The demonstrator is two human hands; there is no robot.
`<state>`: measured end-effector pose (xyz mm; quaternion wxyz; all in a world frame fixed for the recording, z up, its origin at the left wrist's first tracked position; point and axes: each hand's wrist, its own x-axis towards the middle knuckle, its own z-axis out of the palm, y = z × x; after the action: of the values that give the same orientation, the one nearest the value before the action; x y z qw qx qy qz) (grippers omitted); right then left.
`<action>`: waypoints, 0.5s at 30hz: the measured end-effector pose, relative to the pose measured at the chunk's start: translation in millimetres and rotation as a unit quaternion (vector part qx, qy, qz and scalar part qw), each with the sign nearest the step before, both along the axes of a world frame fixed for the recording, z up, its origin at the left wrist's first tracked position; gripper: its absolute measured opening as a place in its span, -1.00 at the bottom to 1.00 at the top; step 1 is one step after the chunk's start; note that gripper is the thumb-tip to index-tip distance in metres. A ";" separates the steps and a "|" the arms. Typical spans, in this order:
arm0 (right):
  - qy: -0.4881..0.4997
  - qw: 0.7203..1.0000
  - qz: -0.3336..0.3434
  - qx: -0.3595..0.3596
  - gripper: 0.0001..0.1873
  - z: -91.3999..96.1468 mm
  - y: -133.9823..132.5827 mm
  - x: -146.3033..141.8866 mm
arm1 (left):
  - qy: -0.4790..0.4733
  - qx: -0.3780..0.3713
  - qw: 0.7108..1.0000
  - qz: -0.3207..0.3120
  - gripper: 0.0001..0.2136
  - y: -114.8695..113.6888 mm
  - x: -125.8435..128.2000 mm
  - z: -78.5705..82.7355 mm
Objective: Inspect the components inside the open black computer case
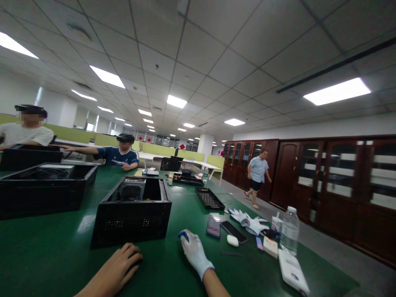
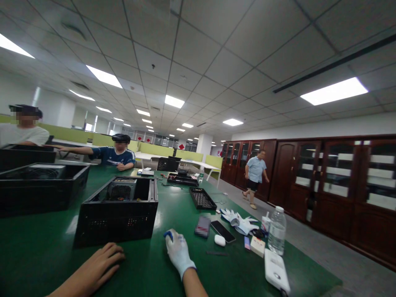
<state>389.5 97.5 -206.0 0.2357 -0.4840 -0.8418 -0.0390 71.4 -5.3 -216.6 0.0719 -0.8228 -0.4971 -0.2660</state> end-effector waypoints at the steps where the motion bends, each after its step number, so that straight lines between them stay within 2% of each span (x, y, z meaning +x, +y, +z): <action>1: 0.021 1.000 -0.016 -0.003 -0.48 0.5 2.5 3.0 | 0.015 0.042 0.999 0.004 -0.68 5.2 -2.1 6.2; 3: 0.066 0.997 -0.045 -0.009 -0.51 1.3 7.5 8.2 | 0.047 0.133 0.990 0.020 -0.65 19.4 -6.3 31.9; 5: 0.113 0.991 -0.067 -0.017 -0.55 2.0 11.7 11.4 | 0.070 0.201 0.976 0.056 -0.61 36.9 -8.9 72.9; 7: 0.155 0.984 -0.079 -0.026 -0.59 2.8 14.3 12.8 | 0.089 0.210 0.967 0.115 -0.56 55.6 -9.8 117.9; 9: 0.190 0.977 -0.085 -0.037 -0.57 4.5 15.1 14.4 | 0.116 0.158 0.967 0.162 -0.53 72.7 -10.7 152.4; 11: 0.221 0.970 -0.085 -0.052 -0.51 7.6 14.4 17.9 | 0.144 0.089 0.970 0.175 -0.57 85.5 -12.9 168.4; 13: 0.248 0.963 -0.077 -0.067 -0.49 11.5 13.4 23.6 | 0.162 0.042 0.970 0.176 -0.51 91.7 -16.0 168.3; 15: 0.277 0.955 -0.064 -0.080 -0.54 15.0 13.3 30.2 | 0.170 0.019 0.968 0.182 -0.39 90.5 -18.5 161.1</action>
<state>419.7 110.8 -191.0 0.4169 -0.5463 -0.7111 0.1487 52.9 85.2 -55.5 0.2177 -0.7499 -0.6142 -0.1142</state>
